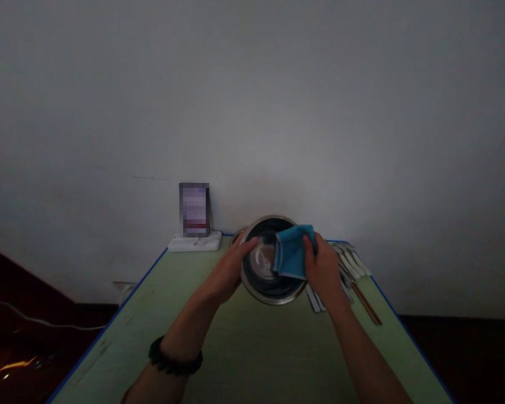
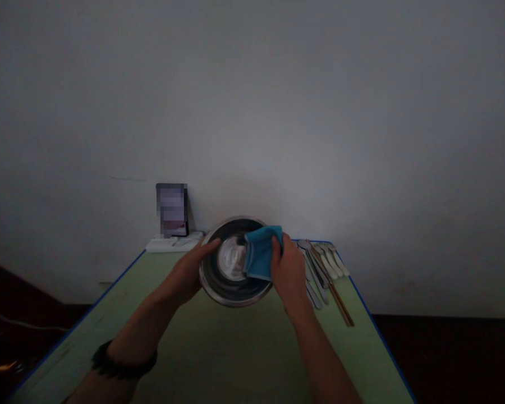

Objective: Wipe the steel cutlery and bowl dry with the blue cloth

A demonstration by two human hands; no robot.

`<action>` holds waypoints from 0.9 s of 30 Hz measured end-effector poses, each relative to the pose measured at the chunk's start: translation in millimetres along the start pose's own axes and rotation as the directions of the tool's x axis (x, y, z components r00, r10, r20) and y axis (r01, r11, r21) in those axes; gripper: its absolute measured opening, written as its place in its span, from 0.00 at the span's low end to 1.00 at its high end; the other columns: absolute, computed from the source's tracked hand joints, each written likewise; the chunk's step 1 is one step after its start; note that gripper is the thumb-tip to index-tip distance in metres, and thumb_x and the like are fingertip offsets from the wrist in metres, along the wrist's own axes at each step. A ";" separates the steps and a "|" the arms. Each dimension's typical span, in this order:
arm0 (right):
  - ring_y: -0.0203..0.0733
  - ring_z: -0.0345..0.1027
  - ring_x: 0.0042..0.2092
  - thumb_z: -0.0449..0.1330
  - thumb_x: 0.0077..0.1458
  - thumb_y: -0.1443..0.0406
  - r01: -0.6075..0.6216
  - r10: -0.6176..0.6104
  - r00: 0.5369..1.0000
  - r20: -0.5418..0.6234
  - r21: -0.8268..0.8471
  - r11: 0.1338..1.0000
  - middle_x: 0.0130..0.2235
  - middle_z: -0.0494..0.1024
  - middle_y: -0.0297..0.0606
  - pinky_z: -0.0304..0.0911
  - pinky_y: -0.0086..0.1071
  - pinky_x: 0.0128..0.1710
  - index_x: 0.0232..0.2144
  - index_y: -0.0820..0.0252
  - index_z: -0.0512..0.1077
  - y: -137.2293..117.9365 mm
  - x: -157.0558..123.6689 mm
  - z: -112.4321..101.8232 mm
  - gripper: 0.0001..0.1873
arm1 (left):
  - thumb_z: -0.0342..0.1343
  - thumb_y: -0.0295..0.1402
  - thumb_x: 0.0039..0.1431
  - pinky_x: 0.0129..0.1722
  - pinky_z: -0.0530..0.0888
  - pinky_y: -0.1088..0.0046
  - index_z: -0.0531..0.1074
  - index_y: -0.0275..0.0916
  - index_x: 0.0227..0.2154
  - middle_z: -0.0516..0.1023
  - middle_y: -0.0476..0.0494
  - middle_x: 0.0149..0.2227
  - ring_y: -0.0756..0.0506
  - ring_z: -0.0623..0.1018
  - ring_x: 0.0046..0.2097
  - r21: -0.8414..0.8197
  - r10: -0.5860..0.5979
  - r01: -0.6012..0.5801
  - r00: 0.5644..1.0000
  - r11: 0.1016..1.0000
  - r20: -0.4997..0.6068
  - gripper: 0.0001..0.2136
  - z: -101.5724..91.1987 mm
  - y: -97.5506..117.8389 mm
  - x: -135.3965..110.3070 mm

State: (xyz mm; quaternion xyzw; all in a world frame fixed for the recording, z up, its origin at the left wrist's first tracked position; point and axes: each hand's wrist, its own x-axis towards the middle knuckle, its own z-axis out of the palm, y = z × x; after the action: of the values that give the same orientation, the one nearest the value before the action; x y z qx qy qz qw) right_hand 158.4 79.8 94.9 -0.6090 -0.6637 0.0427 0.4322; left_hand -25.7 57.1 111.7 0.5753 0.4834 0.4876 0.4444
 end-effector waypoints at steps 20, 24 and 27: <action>0.45 0.66 0.44 0.56 0.47 0.63 -0.095 -0.002 0.967 0.256 0.367 0.925 0.43 0.70 0.42 0.61 0.41 0.45 0.46 0.59 0.59 -29.5 -16.9 8.7 0.22 | 0.33 0.45 0.63 0.60 0.51 0.64 0.60 0.40 0.55 0.64 0.45 0.57 0.45 0.59 0.59 0.095 0.129 -0.113 0.975 0.989 -0.180 0.23 26.1 -1.1 -0.2; 0.46 0.63 0.43 0.54 0.47 0.66 -0.003 0.028 0.993 -0.116 0.215 0.977 0.40 0.68 0.43 0.60 0.44 0.43 0.44 0.59 0.59 -25.1 -6.0 -10.7 0.19 | 0.33 0.44 0.64 0.60 0.50 0.64 0.59 0.42 0.55 0.61 0.45 0.58 0.45 0.56 0.61 0.080 0.150 -0.134 0.960 0.988 -0.237 0.22 18.1 -0.4 2.7; 0.47 0.60 0.45 0.52 0.48 0.67 0.070 -0.042 0.963 -0.265 0.100 0.993 0.42 0.64 0.44 0.59 0.45 0.44 0.43 0.58 0.58 -21.4 -5.2 -11.8 0.17 | 0.34 0.44 0.63 0.61 0.48 0.65 0.59 0.41 0.55 0.60 0.45 0.59 0.45 0.54 0.62 0.095 0.152 -0.133 0.960 0.987 -0.234 0.22 20.5 0.8 0.8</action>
State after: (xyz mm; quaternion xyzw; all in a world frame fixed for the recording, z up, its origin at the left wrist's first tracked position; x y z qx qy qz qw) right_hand 148.7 64.4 112.0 -0.5659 -0.6144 -0.0145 0.5496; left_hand -5.2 57.0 110.0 0.5623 0.5099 0.5649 0.3234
